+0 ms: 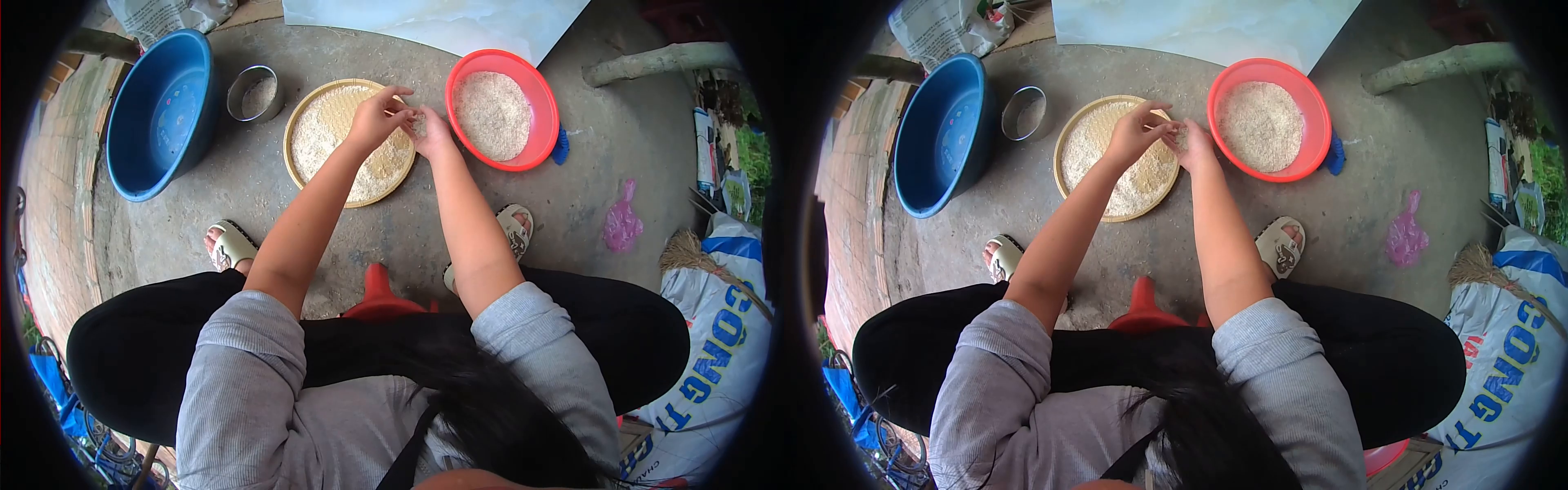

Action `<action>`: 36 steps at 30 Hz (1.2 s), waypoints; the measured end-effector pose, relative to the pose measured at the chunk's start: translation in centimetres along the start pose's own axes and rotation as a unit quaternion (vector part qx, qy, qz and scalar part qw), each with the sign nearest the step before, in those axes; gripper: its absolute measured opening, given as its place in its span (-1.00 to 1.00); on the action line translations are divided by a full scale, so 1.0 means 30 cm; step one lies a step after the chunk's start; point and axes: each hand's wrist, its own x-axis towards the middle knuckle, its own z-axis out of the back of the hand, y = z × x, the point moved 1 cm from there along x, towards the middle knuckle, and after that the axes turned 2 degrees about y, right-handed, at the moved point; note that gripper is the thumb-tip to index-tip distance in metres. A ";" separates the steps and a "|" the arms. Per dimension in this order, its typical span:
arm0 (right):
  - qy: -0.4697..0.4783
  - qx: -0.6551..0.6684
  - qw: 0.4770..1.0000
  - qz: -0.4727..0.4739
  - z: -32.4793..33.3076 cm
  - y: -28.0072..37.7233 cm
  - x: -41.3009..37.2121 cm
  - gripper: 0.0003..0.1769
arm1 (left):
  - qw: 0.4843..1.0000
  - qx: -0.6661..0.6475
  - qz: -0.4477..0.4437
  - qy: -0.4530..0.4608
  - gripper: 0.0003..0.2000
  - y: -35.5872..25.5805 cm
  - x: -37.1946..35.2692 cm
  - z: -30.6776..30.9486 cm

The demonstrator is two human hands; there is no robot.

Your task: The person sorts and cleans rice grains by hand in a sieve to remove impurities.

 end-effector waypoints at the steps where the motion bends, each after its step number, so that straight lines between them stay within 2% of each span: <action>1: -0.003 -0.012 1.000 0.005 0.003 -0.002 0.004 -0.66 | 0.997 0.019 0.000 0.070 -0.74 -0.021 0.008 -0.004; 2: -0.004 -0.011 1.000 0.005 0.008 -0.002 0.008 -0.66 | 0.997 0.019 0.000 0.070 -0.74 -0.018 0.012 0.002; 4: 0.059 0.046 0.996 -0.038 0.020 -0.002 0.023 -0.64 | 0.963 0.253 -0.088 -0.024 -0.66 -0.001 0.018 0.039; 5: 0.059 0.045 0.997 -0.037 0.027 -0.006 0.030 -0.64 | 0.957 0.284 -0.065 -0.018 -0.63 0.014 0.012 0.062; 10: 0.061 0.029 0.997 -0.033 0.028 -0.005 0.043 -0.59 | 0.921 0.380 -0.078 -0.013 -0.63 0.139 -0.020 0.069; 13: 0.067 0.047 0.996 -0.045 0.034 -0.003 0.048 -0.59 | 0.887 0.437 -0.150 -0.022 -0.65 0.154 -0.049 0.022; 14: 0.066 0.047 0.996 -0.046 0.034 -0.005 0.049 -0.59 | 0.887 0.436 -0.149 -0.022 -0.65 0.155 -0.064 0.014; 16: 0.063 0.058 0.995 -0.042 0.035 -0.005 0.050 -0.59 | 0.898 0.400 -0.163 0.079 -0.67 0.139 -0.098 -0.007; 17: 0.062 0.058 0.995 -0.043 0.036 -0.004 0.050 -0.59 | 0.880 0.413 -0.217 0.093 -0.72 0.145 -0.120 -0.010; 20: 0.052 0.054 0.996 -0.045 0.032 -0.004 0.048 -0.59 | 0.876 0.397 -0.246 0.124 -0.75 0.193 -0.183 0.020; 26: 0.066 0.046 0.996 -0.036 0.028 -0.004 0.037 -0.60 | 0.897 0.387 -0.202 0.072 -0.82 0.161 -0.150 0.042; 28: 0.068 0.029 0.997 -0.033 0.025 -0.001 0.032 -0.61 | 0.943 0.307 -0.129 -0.020 -0.83 0.125 -0.113 0.044; 29: 0.069 0.030 0.997 -0.033 0.025 -0.001 0.032 -0.61 | 0.954 0.271 -0.119 -0.048 -0.87 0.101 -0.092 0.033; 30: 0.064 0.029 0.997 -0.030 0.028 -0.003 0.035 -0.62 | 0.954 0.271 -0.120 -0.047 -0.87 0.055 -0.079 0.020; 32: 0.060 0.028 0.997 -0.027 0.026 -0.006 0.029 -0.63 | 0.988 0.108 -0.105 0.014 -0.88 -0.023 -0.059 -0.006; 34: 0.013 -0.012 1.000 0.003 0.023 -0.003 0.019 -0.64 | 0.990 0.107 -0.087 0.043 -0.83 -0.027 -0.039 -0.021; 36: 0.029 0.007 1.000 0.002 0.023 -0.002 0.019 -0.64 | 0.973 0.187 -0.125 0.042 -0.77 -0.036 -0.036 -0.020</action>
